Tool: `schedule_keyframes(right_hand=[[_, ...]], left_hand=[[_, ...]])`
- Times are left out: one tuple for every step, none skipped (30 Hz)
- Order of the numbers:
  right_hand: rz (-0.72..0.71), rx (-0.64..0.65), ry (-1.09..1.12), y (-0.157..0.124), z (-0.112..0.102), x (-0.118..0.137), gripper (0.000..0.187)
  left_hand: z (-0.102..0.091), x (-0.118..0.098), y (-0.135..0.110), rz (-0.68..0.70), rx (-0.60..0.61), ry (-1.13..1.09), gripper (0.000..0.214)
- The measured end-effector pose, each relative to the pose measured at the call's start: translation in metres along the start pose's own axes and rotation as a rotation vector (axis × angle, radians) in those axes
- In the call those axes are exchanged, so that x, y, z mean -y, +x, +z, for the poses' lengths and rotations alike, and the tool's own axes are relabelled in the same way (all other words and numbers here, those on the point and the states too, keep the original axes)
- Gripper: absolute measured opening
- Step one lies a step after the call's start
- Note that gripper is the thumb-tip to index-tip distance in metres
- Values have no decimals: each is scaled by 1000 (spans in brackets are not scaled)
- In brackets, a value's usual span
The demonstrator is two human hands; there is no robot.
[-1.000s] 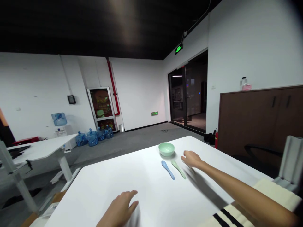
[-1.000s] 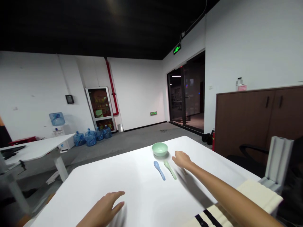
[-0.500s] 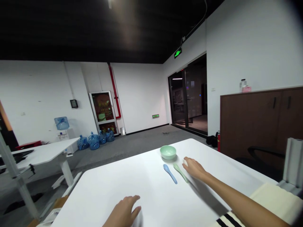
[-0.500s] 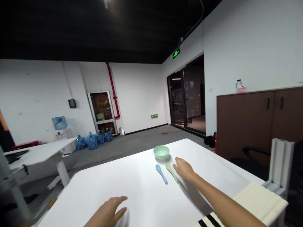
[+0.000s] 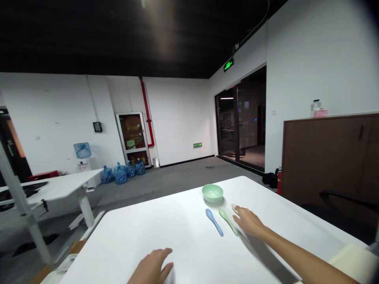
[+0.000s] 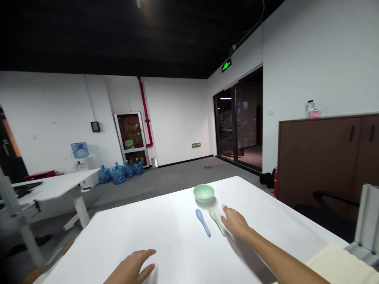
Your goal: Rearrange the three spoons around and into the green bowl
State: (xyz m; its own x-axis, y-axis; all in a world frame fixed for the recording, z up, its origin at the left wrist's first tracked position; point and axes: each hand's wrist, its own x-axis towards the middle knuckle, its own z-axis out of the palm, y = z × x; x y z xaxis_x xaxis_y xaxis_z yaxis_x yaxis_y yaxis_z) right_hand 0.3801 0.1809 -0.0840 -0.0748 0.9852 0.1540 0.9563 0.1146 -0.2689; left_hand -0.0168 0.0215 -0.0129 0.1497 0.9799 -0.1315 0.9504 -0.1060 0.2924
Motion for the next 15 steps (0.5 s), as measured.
schedule_keyframes(right_hand=[[-3, 8, 1, 0, 2, -1, 36], [-4, 16, 2, -1, 3, -2, 38], [-1, 22, 3, -1, 3, -2, 39], [4, 25, 3, -1, 3, -2, 39], [11, 25, 2, -1, 2, -2, 39], [19, 24, -1, -1, 1, -2, 38], [28, 23, -3, -1, 0, -2, 38], [36, 21, -3, -2, -1, -2, 37], [44, 17, -1, -2, -3, -2, 36], [53, 12, 2, -2, -5, -1, 35], [64, 7, 6, -2, -7, 0, 34], [76, 3, 9, -2, -9, 0, 32], [90, -2, 9, -2, -11, 1, 31], [108, -4, 7, -2, -13, 1, 30], [126, -4, 5, -2, -15, 2, 30]], left_hand=[[0, 1, -1, -7, -4, -3, 51], [-1, 1, -1, -12, -5, -4, 51], [-1, 1, -2, -15, -4, -3, 51], [-2, 1, -3, -18, -3, -2, 52], [-3, 1, -4, -18, 2, 1, 52], [-3, 1, -4, -18, 7, 5, 52], [-3, 1, -4, -18, 10, 8, 52], [-2, 1, -4, -17, 11, 11, 52], [-1, 2, -3, -15, 11, 11, 52], [0, 3, -3, -10, 10, 10, 52], [1, 3, -2, -3, 8, 8, 51], [3, 4, -1, 6, 5, 6, 51], [4, 5, 0, 16, 4, 5, 51], [6, 6, 0, 25, 3, 4, 52], [7, 7, 1, 33, 3, 3, 52]])
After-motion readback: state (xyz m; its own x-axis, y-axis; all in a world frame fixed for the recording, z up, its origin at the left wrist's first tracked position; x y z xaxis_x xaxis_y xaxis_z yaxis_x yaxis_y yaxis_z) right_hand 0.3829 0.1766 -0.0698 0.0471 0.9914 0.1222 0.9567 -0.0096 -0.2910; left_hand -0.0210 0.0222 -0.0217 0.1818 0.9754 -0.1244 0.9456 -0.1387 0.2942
